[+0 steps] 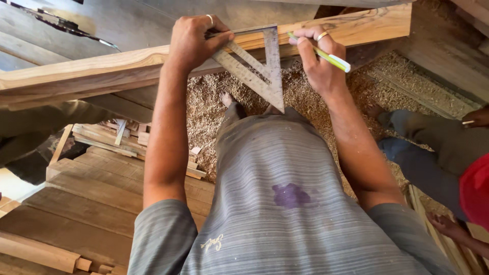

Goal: The person uses a speed square and pencil to mark lines on wooden planks. They position the square on the wood and draw straight lines along its edges, repeating the process on different sections of the planks.

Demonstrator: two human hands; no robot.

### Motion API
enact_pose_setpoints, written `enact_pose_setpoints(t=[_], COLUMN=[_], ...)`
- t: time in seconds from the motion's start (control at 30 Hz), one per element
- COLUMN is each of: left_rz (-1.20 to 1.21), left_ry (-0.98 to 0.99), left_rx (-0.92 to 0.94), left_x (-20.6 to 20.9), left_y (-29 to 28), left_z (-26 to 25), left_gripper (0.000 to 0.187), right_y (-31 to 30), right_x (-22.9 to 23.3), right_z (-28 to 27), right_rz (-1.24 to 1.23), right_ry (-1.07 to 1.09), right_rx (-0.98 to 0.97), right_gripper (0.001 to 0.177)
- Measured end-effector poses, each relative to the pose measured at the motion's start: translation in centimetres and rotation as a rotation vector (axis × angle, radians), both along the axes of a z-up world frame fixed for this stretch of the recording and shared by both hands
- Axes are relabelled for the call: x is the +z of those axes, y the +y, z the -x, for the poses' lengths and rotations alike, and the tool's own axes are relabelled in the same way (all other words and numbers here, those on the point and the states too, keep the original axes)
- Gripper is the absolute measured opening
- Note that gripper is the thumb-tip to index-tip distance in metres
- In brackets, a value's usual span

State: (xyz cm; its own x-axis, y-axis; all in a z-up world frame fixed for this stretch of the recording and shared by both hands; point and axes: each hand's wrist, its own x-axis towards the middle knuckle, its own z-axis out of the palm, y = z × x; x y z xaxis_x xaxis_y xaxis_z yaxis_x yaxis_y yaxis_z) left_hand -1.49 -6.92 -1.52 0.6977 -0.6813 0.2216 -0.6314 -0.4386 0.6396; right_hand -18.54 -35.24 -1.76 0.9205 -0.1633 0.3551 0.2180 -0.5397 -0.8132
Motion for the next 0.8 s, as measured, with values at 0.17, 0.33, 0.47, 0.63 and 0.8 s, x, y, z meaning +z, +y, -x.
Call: enact_pose_setpoints(t=[0.17,0.33,0.47,0.63,0.8], left_rz=[-0.018,0.006,-0.016,0.02,0.032], left_ry=[0.022,-0.03,-0.028,-0.072,-0.059], left_rx=[0.014,0.005,0.01,0.002,0.001], left_x=[0.3,-0.1,-0.7,-0.5,0.5], left_y=[-0.8,-0.8,-0.9,-0.9,-0.9], left_z=[0.4,0.4,0.3,0.4,0.9], left_gripper=[0.02,0.02,0.02,0.019,0.018], right_y=[0.1,0.2,0.2,-0.1,-0.1], right_x=[0.0,0.6,0.3,-0.6,-0.5], right_z=[-0.1,-0.2,-0.4,-0.7,-0.5], right_rz=[-0.011,0.001,0.039,0.094,0.172], right_ry=[0.023,0.168,0.069,0.034,0.004], right_rx=[0.001,-0.075,-0.024,0.001,0.005], right_gripper=[0.016,0.015,0.015,0.015,0.014])
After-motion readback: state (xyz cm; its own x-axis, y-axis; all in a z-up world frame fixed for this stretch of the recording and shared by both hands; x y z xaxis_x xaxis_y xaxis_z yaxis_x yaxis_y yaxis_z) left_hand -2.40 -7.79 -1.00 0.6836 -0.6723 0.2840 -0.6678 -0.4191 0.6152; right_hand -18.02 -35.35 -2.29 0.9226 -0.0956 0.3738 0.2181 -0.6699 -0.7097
